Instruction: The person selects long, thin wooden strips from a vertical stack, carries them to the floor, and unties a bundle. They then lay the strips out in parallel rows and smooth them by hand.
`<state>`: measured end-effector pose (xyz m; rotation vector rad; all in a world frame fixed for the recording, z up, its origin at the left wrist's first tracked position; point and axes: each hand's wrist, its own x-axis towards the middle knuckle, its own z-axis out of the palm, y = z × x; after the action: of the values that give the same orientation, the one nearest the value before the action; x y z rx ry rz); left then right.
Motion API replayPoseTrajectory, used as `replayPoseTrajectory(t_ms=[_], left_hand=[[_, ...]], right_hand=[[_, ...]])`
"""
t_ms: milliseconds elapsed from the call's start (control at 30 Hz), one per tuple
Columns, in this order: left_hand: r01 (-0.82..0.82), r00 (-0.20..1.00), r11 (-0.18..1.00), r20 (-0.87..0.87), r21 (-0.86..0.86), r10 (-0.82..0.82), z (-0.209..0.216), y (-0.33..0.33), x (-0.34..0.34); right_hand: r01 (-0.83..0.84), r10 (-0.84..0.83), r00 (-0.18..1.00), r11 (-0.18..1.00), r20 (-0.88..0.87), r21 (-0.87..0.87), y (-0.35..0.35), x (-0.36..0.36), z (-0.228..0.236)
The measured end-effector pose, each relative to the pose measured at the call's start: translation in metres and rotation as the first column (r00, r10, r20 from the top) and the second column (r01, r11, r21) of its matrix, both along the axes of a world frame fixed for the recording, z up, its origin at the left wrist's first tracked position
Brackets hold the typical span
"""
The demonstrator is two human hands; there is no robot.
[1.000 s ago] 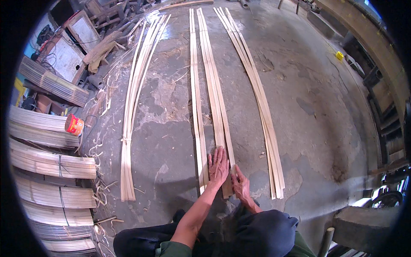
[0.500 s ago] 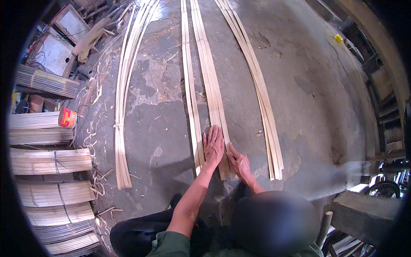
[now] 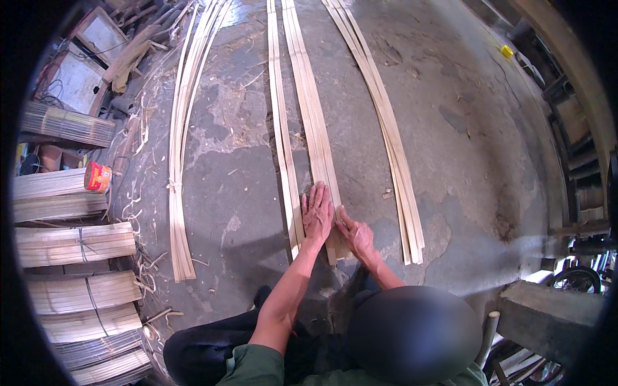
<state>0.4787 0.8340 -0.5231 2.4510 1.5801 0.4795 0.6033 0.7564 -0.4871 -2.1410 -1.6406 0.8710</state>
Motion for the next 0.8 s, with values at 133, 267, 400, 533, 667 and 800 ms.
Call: replayPoseTrajectory(t_ms=[133, 267, 400, 533, 667, 800], left_hand=[[0.003, 1.000, 1.000, 0.008, -0.024, -0.003, 0.004, 0.002, -0.003], [0.011, 0.999, 0.999, 0.053, -0.034, -0.009, 0.009, 0.000, 0.000], [0.002, 0.998, 0.998, 0.055, -0.056, 0.001, 0.007, -0.001, 0.000], [0.010, 0.999, 1.000, 0.044, -0.024, -0.009, 0.005, 0.000, 0.000], [0.007, 0.997, 0.999, 0.074, -0.044, -0.004, 0.008, -0.002, 0.002], [0.019, 0.998, 0.999, 0.059, -0.044, -0.017, 0.014, -0.003, 0.002]], right_hand=[[0.007, -0.007, 1.000, 1.000, 0.015, -0.003, -0.003, -0.003, 0.000], [0.000, 0.002, 1.000, 0.999, -0.030, 0.046, -0.007, 0.002, -0.007], [0.036, -0.035, 0.995, 0.999, -0.091, 0.002, -0.006, 0.001, 0.000], [-0.001, 0.000, 0.999, 1.000, -0.038, -0.025, -0.006, 0.000, 0.005], [0.003, -0.005, 0.998, 0.999, -0.056, -0.036, -0.005, 0.000, 0.008], [0.002, -0.004, 0.998, 0.999, -0.061, -0.041, -0.006, 0.002, 0.004]])
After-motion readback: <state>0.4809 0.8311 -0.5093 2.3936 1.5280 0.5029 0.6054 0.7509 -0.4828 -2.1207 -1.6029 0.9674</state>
